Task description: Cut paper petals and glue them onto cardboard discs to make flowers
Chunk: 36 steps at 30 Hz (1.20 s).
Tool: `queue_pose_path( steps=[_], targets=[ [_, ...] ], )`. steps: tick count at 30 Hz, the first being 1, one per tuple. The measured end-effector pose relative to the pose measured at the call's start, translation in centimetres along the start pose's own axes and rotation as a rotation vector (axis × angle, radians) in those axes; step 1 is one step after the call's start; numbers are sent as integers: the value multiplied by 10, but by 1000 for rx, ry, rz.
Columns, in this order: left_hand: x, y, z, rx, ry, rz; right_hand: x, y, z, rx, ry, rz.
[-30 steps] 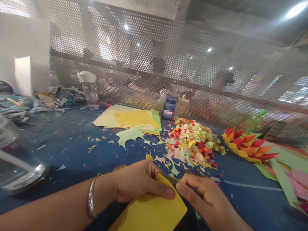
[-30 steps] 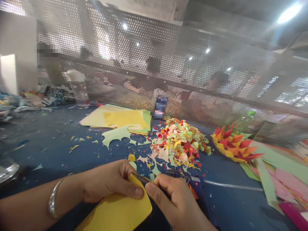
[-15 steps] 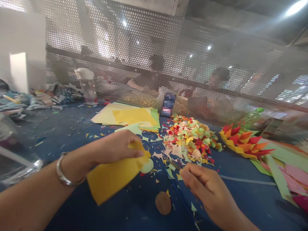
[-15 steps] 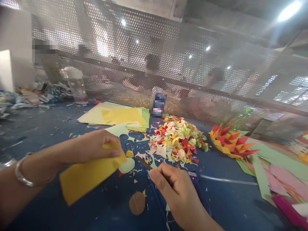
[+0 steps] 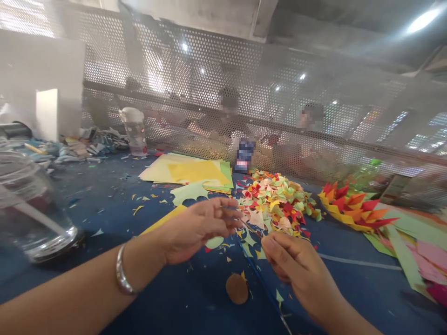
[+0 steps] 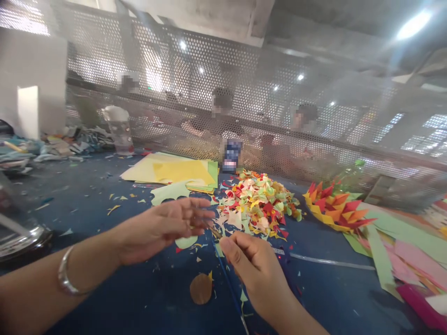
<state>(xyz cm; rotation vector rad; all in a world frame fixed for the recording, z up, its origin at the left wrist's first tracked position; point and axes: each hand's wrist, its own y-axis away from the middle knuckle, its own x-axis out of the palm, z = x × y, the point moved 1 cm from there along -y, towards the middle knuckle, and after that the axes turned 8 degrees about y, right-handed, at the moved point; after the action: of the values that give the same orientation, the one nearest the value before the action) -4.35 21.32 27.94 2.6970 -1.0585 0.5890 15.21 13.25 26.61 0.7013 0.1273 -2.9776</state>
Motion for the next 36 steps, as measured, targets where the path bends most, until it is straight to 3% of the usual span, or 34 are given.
queue_pose_path(
  steps=[3, 8, 12, 18, 21, 27, 30, 36],
  targets=[
    [13, 1, 17, -116, 189, 73, 1, 0, -1, 0, 19, 16],
    [21, 2, 23, -108, 310, 40, 1, -1, -2, -102, 217, -36],
    [17, -1, 21, -16, 277, -19, 1, -5, -3, -120, 303, -18],
    [-11, -7, 5, 294, 30, -302, 2, -7, -10, -62, 390, -8],
    [-19, -7, 1, 329, -128, -358, 4, -6, -14, -38, 536, 32],
    [-5, -3, 10, 269, -221, -227, 16, -2, -16, 30, 988, 67],
    [3, 1, 16, 261, -202, -184, 19, 3, -13, -17, 1081, 34],
    [7, 4, 21, 193, -53, -209, 18, 10, -10, -167, 1146, -34]
  ],
)
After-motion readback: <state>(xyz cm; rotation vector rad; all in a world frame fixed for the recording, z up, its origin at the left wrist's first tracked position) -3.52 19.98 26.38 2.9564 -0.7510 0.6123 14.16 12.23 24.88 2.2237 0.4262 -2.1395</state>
